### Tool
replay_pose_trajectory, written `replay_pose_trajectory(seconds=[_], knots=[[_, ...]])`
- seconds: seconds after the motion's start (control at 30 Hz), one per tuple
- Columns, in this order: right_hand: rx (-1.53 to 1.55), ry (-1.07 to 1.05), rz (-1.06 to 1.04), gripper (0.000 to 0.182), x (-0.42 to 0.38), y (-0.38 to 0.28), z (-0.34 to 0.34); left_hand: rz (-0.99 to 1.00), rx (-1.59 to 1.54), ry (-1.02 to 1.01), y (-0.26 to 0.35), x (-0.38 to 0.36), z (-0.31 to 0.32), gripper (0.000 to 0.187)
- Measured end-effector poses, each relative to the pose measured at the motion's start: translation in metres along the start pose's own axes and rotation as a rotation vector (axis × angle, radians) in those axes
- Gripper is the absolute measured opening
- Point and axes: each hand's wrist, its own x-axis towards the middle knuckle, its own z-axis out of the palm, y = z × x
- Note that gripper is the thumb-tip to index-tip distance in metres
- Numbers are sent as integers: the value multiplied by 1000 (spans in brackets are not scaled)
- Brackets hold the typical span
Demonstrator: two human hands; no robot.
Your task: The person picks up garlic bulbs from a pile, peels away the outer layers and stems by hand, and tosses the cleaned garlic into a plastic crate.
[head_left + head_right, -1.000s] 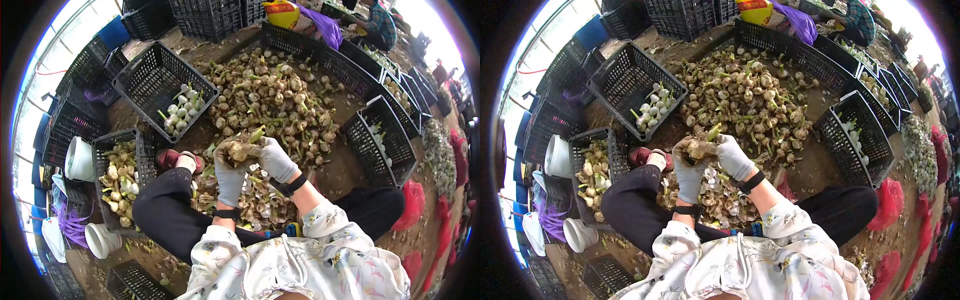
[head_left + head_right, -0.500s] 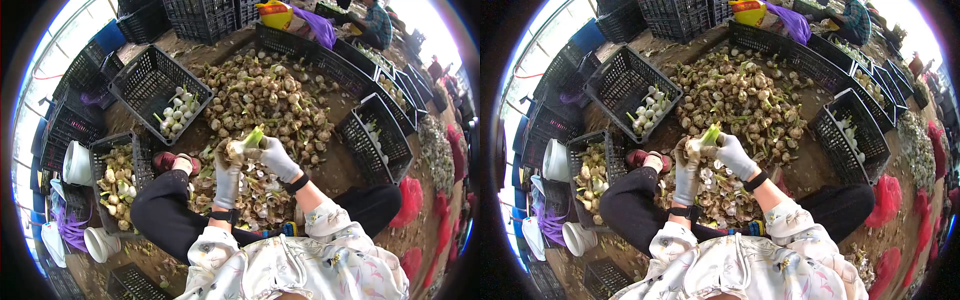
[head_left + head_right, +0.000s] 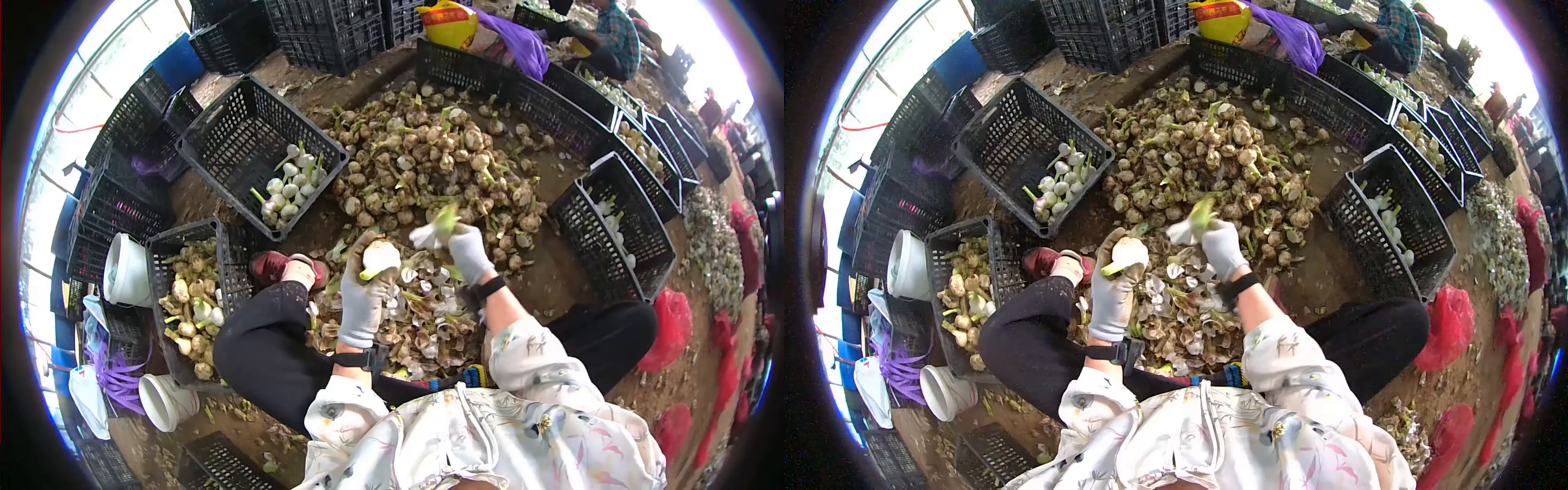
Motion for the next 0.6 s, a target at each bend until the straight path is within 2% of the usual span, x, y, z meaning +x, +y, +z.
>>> replay_pose_trajectory(seconds=[0.03, 0.1, 0.13, 0.17, 0.2, 0.27, 0.3, 0.37, 0.47, 0.5, 0.57, 0.6], knots=[[-628, -51, 104, 28, -8, -6, -7, 2, 3, -14, 0, 1, -3, 60], [-795, -53, -161, 36, -14, 8, -3, -3, -14, -36, -5, -3, -3, 63], [-1110, -18, -275, 40, -32, -23, 17, 80, 132, -58, -18, 3, -8, 63], [-1014, -86, -450, 40, -33, -31, 22, 116, 303, -74, -29, 6, -13, 65], [-886, -210, -491, 44, -40, -49, 33, 131, 390, -87, -32, 5, -13, 66], [-1046, -360, -576, 37, -41, -57, 41, 143, 469, -108, -32, 5, -10, 68], [-1044, -356, -576, 37, -42, -63, 46, 141, 462, -118, -27, 5, -7, 69], [-1440, -379, -460, 26, -44, -72, 57, 101, 375, -133, -16, 1, 0, 70], [-1470, -291, -483, 18, -42, -68, 64, 38, 227, -139, -20, 0, 1, 70], [-1470, -290, -482, 18, -40, -64, 61, 9, 117, -85, -21, 0, 0, 68], [-1195, -134, -549, 18, -33, -49, 52, -17, 6, -26, -25, 2, -2, 66], [-1193, -139, -549, 18, -33, -45, 53, 17, 2, 36, -27, 3, -4, 59]])
